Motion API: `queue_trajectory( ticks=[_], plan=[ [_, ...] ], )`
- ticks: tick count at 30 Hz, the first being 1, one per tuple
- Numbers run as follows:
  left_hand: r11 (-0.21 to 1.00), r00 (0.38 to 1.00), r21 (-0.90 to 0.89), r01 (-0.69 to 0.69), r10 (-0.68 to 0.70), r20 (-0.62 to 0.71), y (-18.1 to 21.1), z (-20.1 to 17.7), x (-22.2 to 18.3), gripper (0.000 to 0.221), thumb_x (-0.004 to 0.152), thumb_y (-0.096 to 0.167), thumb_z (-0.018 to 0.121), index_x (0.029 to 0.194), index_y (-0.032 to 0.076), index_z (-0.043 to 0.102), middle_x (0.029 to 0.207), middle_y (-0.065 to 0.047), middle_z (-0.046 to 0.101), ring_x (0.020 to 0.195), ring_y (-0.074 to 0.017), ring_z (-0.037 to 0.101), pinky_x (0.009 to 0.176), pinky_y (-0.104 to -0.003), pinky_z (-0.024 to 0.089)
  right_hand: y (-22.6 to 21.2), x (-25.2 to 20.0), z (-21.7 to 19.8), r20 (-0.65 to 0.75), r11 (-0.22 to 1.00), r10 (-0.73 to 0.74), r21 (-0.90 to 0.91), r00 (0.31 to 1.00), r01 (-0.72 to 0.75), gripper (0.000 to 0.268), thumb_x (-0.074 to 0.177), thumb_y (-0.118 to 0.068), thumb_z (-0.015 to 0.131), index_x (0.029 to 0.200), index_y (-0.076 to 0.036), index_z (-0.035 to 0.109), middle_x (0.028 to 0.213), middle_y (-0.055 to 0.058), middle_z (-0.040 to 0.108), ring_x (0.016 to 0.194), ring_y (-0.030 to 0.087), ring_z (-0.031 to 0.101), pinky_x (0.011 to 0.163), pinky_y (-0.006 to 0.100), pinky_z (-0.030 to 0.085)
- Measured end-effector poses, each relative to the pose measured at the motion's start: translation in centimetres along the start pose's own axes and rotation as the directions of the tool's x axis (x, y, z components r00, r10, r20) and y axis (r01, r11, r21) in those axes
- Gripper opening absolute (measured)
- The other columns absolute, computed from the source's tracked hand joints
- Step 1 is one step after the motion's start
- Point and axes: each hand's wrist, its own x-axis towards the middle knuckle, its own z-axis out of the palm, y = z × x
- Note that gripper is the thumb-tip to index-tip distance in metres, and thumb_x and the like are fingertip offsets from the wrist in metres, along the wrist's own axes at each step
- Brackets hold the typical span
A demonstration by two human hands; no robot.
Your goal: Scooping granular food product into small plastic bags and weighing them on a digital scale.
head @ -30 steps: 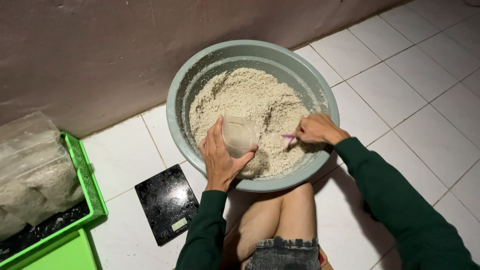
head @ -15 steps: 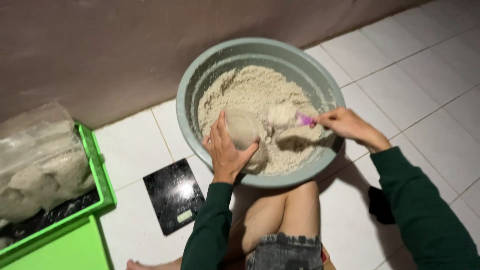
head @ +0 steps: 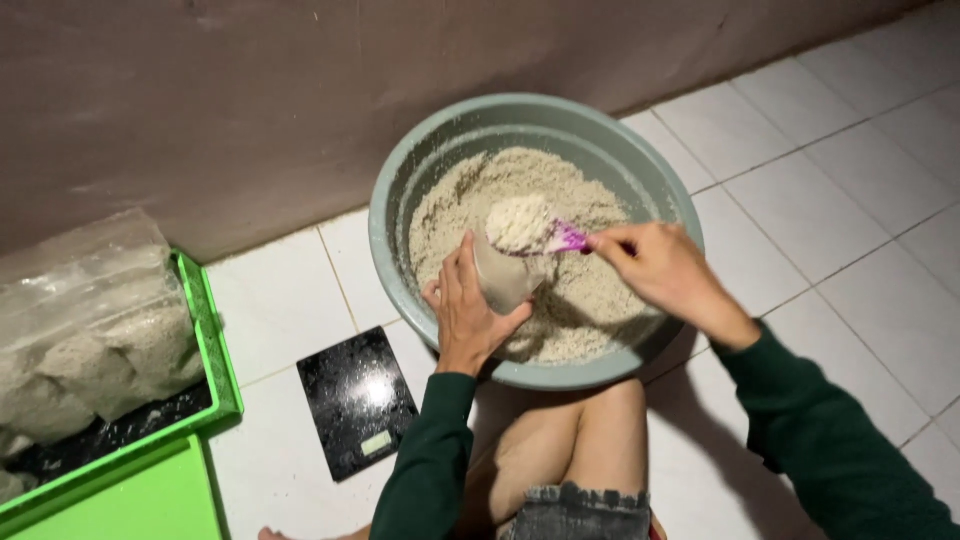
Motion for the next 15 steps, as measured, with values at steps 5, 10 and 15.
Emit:
queue_trajectory(
  ticks=[5, 10, 15],
  plan=[
    [1.000, 0.999, -0.004, 0.021, -0.021, 0.029, -0.1, 0.1, 0.1, 0.117, 0.061, 0.041, 0.084, 0.154, 0.007, 0.022, 0.131, -0.017, 0.045, 0.118, -0.0336, 0.051, 0.097, -0.055, 0.028, -0.6, -0.2, 1.1, -0.095, 0.977, 0.004, -0.212, 0.995, -0.025, 0.030, 0.096, -0.044, 0.050, 0.108, -0.036, 0.076, 0.087, 0.005, 0.077, 0.091, 0.035, 0.070, 0.076, 0.049, 0.055],
    [0.999, 0.998, 0.002, 0.054, -0.054, 0.026, 0.1, 0.1, 0.2, 0.114, 0.063, 0.044, 0.084, 0.153, 0.007, 0.025, 0.129, -0.016, 0.047, 0.116, -0.0324, 0.053, 0.099, -0.053, 0.030, 0.1, -0.1, 2.7, -0.242, 0.898, -0.217, -0.430, 0.946, 0.096, 0.027, 0.097, -0.045, 0.052, 0.104, -0.033, 0.076, 0.079, 0.003, 0.073, 0.074, 0.031, 0.071, 0.064, 0.044, 0.057],
    [0.998, 0.997, -0.001, 0.071, -0.071, 0.016, 0.1, 0.0, 0.1, 0.111, 0.064, 0.045, 0.083, 0.152, 0.005, 0.027, 0.127, -0.016, 0.048, 0.114, -0.0323, 0.054, 0.098, -0.054, 0.030, 1.4, 0.2, 3.9, -0.296, 0.844, -0.359, -0.507, 0.885, 0.173, 0.024, 0.097, -0.043, 0.056, 0.103, -0.032, 0.076, 0.067, 0.004, 0.067, 0.065, 0.030, 0.069, 0.056, 0.042, 0.056]
  ],
)
